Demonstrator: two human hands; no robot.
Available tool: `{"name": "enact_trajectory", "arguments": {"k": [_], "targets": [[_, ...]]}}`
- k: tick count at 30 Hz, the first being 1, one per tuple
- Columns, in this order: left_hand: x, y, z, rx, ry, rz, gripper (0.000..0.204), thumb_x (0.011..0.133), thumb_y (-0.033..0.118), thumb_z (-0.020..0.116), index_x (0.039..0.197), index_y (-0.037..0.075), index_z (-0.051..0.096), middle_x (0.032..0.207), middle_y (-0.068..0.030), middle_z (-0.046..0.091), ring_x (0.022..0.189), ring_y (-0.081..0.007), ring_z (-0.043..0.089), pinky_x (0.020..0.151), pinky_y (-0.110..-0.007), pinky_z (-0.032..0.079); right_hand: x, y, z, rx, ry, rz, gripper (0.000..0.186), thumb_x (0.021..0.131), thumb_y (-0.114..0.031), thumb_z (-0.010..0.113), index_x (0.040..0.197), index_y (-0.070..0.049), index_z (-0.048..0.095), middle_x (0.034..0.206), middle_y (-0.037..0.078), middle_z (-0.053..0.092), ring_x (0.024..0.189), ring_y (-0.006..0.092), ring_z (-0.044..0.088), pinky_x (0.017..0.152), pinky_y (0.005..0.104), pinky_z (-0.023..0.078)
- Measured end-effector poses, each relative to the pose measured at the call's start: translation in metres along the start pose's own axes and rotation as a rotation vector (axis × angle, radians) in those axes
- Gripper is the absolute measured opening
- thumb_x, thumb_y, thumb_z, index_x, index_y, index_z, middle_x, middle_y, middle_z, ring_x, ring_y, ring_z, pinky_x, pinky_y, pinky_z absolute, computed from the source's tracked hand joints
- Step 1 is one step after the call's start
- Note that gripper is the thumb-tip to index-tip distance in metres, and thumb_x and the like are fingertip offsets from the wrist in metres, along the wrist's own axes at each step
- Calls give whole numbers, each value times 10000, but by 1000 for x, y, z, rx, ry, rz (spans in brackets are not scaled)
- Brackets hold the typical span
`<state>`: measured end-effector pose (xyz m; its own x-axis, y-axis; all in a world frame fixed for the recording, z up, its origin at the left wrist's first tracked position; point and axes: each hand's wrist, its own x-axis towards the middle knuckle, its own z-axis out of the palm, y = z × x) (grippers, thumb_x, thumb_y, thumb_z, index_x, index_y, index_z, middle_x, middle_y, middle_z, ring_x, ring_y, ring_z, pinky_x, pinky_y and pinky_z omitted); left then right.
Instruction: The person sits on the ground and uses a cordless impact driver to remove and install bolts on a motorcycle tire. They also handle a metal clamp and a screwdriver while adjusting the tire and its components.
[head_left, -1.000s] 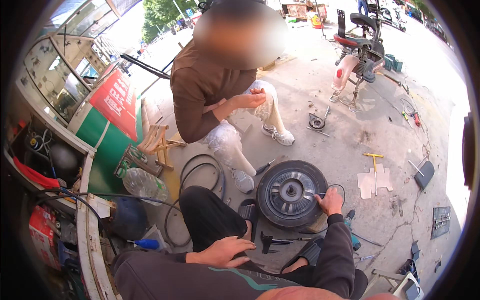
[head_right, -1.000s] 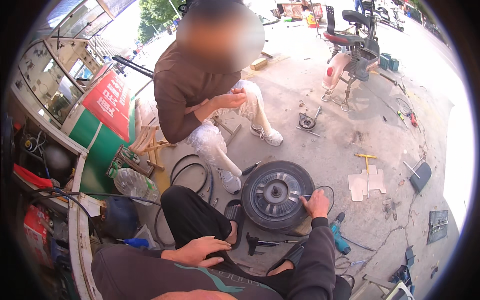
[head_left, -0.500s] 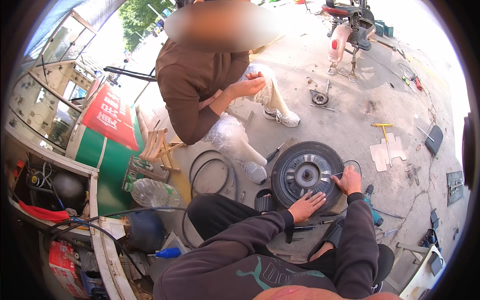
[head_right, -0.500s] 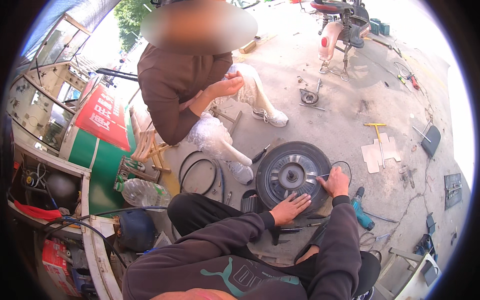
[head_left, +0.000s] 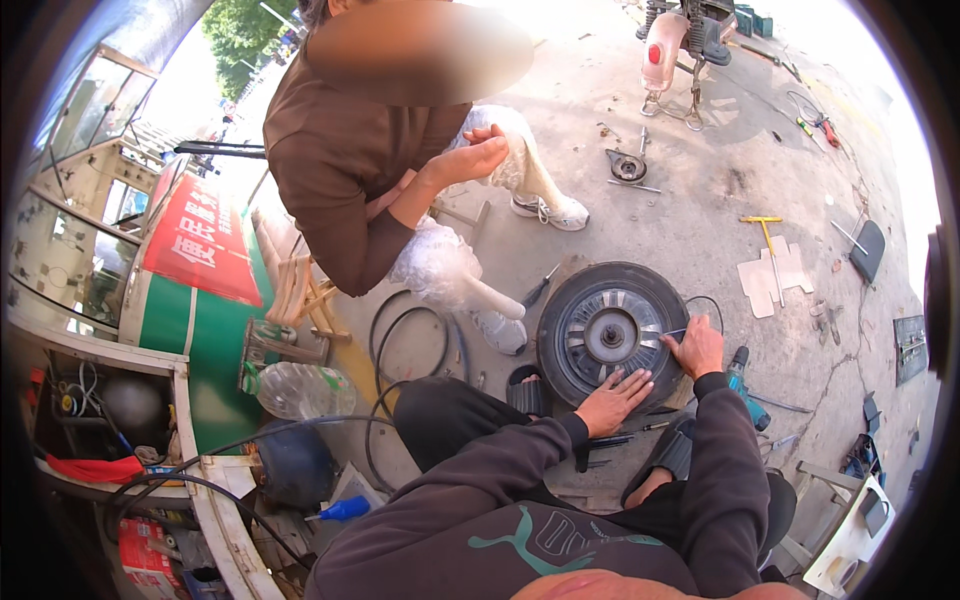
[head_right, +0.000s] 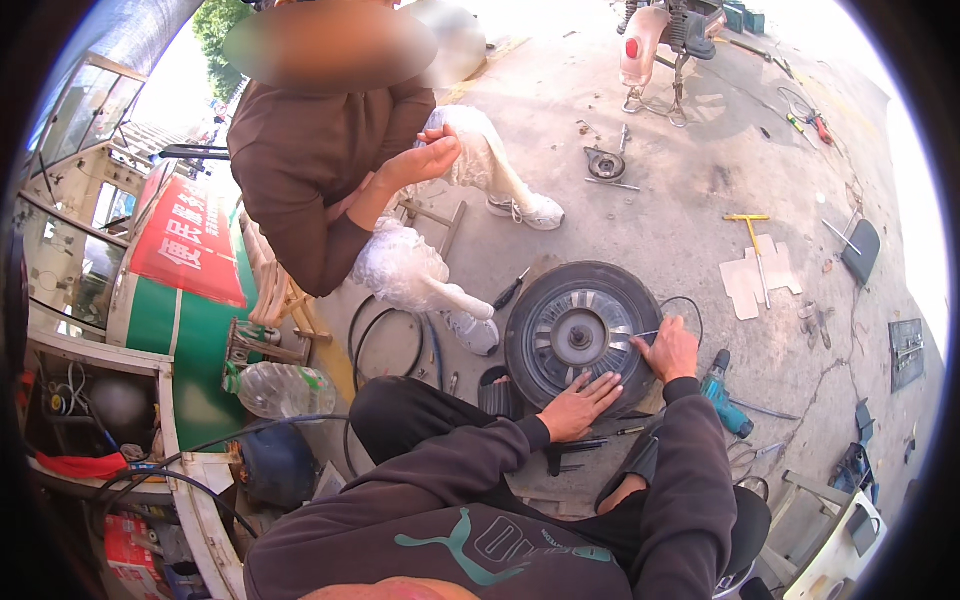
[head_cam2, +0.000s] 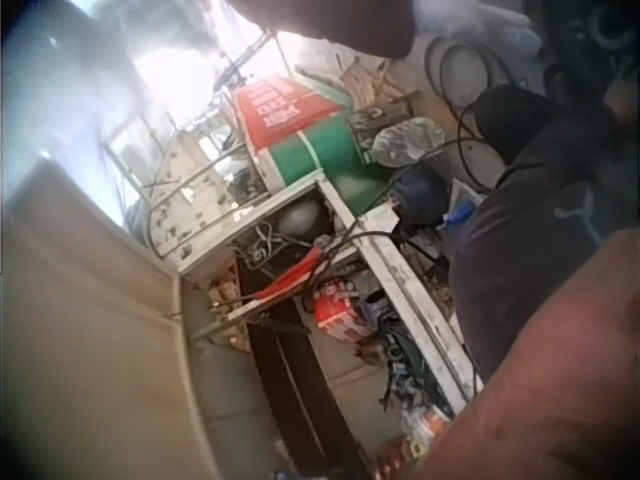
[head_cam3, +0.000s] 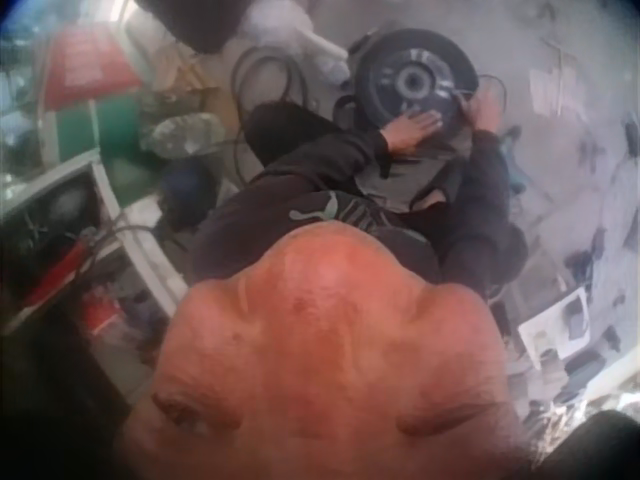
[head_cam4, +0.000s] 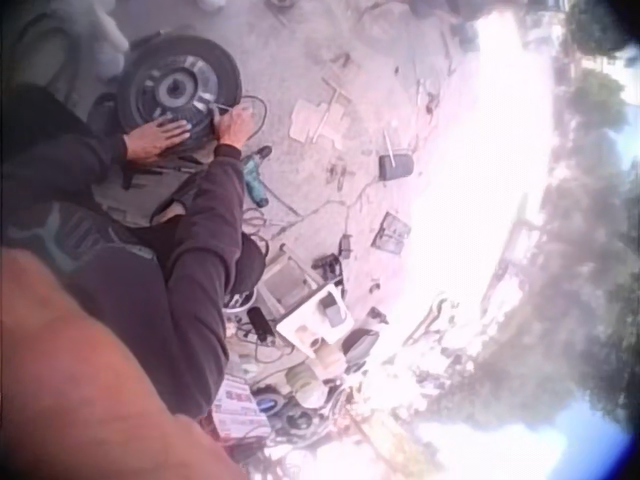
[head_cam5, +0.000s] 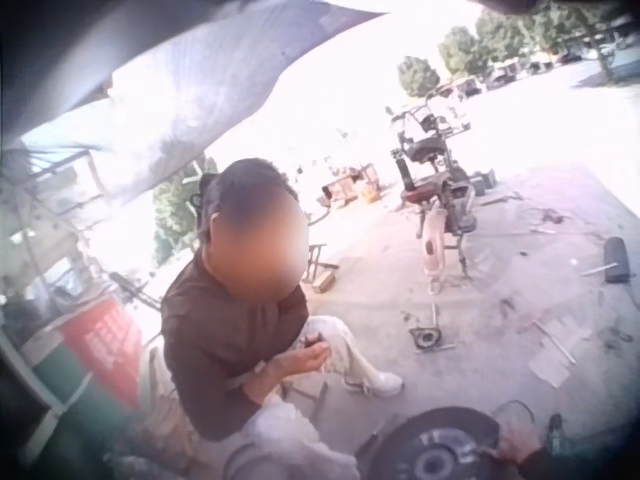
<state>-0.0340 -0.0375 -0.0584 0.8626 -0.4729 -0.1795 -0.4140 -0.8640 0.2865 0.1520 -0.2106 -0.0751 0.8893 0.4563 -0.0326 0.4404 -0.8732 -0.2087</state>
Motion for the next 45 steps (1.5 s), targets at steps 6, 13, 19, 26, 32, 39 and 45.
{"name": "enact_trajectory", "arguments": {"k": [6, 13, 19, 26, 32, 39, 45], "targets": [[0, 0, 16, 74, 74, -3, 956, 788, 162, 705, 1593, 28, 207, 1682, -144, 174, 1562, -260, 169, 1225, -507, 205, -5, -1, 5, 20, 30, 33, 705, 812, -662, 695, 992, 9, 577, 939, 180, 605, 776, 357, 687, 647, 429, 553], [1, 1, 6, -25, -10, -13, 986, 770, 165, 730, 1596, 42, 206, 1682, -147, 175, 1563, -260, 165, 1228, -513, 204, -8, -2, 3, 33, -1, 58, 739, 806, -670, 696, 1044, 21, 590, 958, 179, 618, 809, 361, 687, 673, 440, 553], [-2, -1, -1, 100, -68, -13, 1099, 722, 253, 825, 1597, 49, 192, 1682, -141, 170, 1562, -264, 163, 1232, -510, 202, -7, -16, 5, -54, 125, 78, 926, 772, -650, 730, 1400, -10, 500, 1199, 194, 583, 954, 315, 673, 672, 399, 552], [-15, 14, 32, 187, 206, -63, 828, 801, 158, 675, 1539, 5, 331, 1604, -140, 357, 1493, -276, 326, 1180, -440, 307, -5, -4, 25, -59, 252, -311, 101, 902, -236, 633, 900, -135, 645, 957, 56, 616, 894, 247, 667, 687, 398, 585], [-48, 19, 36, 85, 214, -193, 783, 799, 151, 723, 1504, 55, 397, 1545, -138, 416, 1442, -304, 388, 1120, -512, 382, 29, -4, 2, -299, -129, -529, 191, 957, -198, 558, 1041, -146, 721, 1009, 95, 714, 872, 295, 732, 725, 433, 592], [-47, 13, 32, -215, 513, -360, 420, 873, 237, 709, 1222, 15, 632, 1315, -161, 572, 1253, -340, 530, 1053, -457, 433, -18, -58, -15, 113, -77, -185, 254, 971, -338, 602, 1052, -128, 720, 914, 144, 738, 888, 342, 714, 784, 485, 560], [-40, -16, 48, -343, 699, -564, 186, 867, 110, 685, 1034, 28, 686, 1091, -124, 640, 1081, -326, 608, 929, -419, 501, -91, -100, 24, 208, -128, -140, 224, 958, -318, 614, 980, -107, 687, 824, 162, 719, 837, 345, 714, 735, 475, 552]]}}
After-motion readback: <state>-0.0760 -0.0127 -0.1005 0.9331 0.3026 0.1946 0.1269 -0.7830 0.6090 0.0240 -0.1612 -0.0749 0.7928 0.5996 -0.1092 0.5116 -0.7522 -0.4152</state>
